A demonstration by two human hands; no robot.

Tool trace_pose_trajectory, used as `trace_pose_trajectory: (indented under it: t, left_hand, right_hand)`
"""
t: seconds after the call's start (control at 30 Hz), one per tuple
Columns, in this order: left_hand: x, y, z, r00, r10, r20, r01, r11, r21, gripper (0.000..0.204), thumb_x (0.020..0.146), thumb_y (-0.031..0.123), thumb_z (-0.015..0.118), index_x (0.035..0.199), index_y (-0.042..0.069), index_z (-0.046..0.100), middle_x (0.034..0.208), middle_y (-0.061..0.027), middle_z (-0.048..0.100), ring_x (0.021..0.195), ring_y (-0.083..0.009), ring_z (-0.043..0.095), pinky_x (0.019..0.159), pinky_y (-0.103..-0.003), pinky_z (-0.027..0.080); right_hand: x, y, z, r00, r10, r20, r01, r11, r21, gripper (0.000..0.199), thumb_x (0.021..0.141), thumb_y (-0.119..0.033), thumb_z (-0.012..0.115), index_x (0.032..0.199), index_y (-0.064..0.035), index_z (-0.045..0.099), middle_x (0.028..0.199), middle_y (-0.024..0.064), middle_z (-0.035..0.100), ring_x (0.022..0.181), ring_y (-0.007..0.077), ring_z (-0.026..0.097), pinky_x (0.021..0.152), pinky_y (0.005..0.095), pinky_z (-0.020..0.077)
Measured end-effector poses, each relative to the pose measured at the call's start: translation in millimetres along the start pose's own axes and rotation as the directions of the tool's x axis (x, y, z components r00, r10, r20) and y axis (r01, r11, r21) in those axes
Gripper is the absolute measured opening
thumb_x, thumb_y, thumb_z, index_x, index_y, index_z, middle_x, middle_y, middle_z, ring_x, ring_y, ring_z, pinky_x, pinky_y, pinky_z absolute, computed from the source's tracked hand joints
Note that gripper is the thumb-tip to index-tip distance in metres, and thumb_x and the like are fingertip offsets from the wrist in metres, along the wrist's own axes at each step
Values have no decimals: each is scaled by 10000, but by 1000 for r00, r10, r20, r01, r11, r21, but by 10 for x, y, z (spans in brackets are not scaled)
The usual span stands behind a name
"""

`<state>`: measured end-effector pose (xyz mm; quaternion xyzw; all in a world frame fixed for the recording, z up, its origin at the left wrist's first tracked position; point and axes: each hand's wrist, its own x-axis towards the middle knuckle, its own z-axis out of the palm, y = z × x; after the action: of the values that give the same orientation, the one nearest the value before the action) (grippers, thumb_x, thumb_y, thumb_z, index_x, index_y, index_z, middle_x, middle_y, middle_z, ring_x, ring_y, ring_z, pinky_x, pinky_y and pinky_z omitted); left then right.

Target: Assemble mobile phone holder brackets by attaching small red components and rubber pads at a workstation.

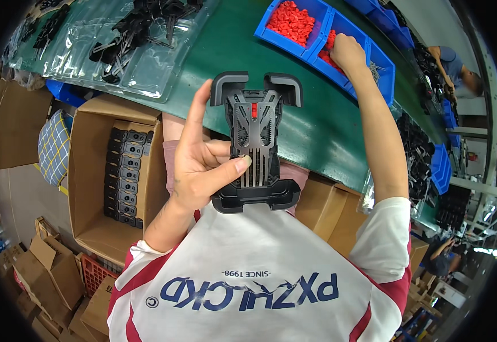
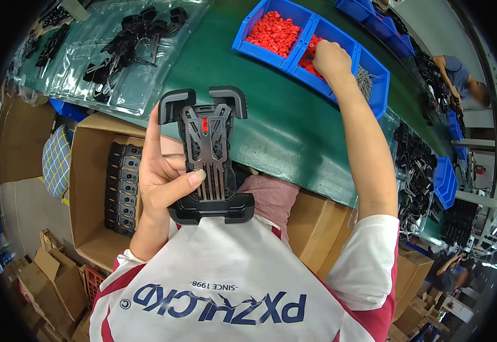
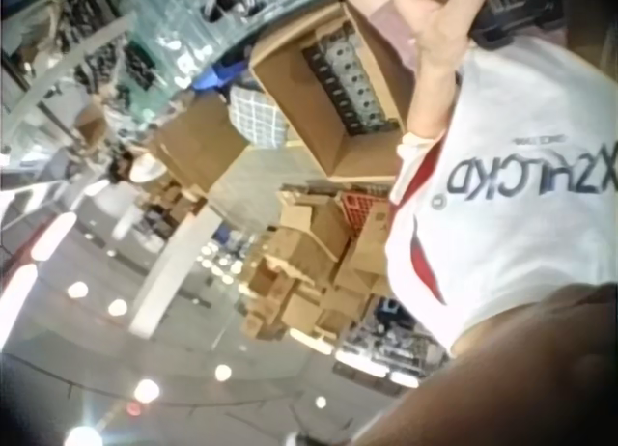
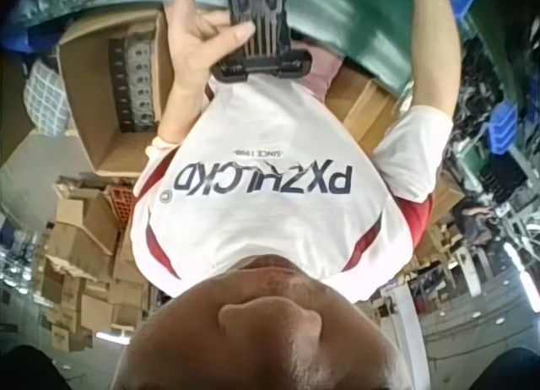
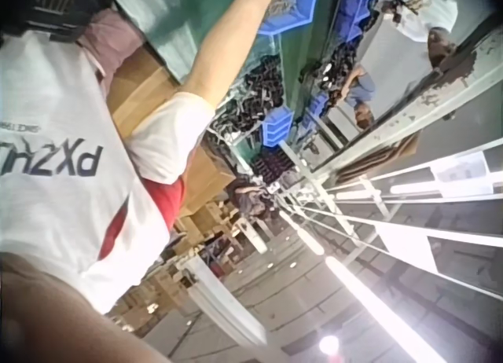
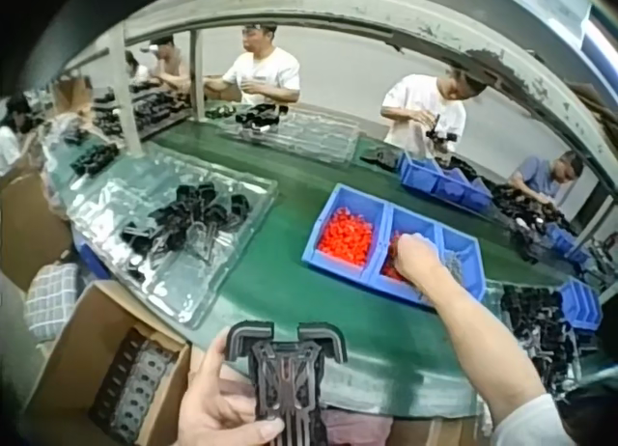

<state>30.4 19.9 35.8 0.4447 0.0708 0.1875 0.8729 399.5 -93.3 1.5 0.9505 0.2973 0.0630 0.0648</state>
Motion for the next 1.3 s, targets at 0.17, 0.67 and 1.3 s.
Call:
trace_pose_trajectory:
  t: [0.17, 0.67, 1.3]
  left_hand:
    - [-9, 4, -53, 1000, -11, 9, 11, 1000, -28, 959, 784, -154, 517, 1507, 121, -50, 794, -170, 679, 477, -55, 455, 453, -140, 309]
    - [97, -51, 50, 998, -65, 1, 65, 997, -38, 933, 784, -138, 528, 1505, 93, -18, 680, -91, 632, 446, -37, 408, 420, -145, 247]
    - [27, -104, 25, 997, -45, 57, 45, 999, 5, 899, 770, -123, 512, 1500, 50, 15, 593, -19, 553, 431, -37, 399, 420, -148, 255]
  right_hand:
    - [-161, -7, -335, 992, 116, -47, -101, 962, 252, 194, 761, -82, 580, 853, 55, 684, 758, 195, 675, 651, 329, 650, 613, 344, 529]
    - [-1846, -1104, -879, 903, -20, -430, 412, -247, 877, 165, 716, 90, 643, 873, 46, 661, 1289, 311, 503, 1215, 396, 504, 1036, 432, 411]
    - [-1854, -1072, -1072, 655, -464, -597, 756, 409, 511, 171, 583, -91, 751, 749, -127, 724, 1306, 197, 536, 1331, 455, 339, 1084, 508, 336]
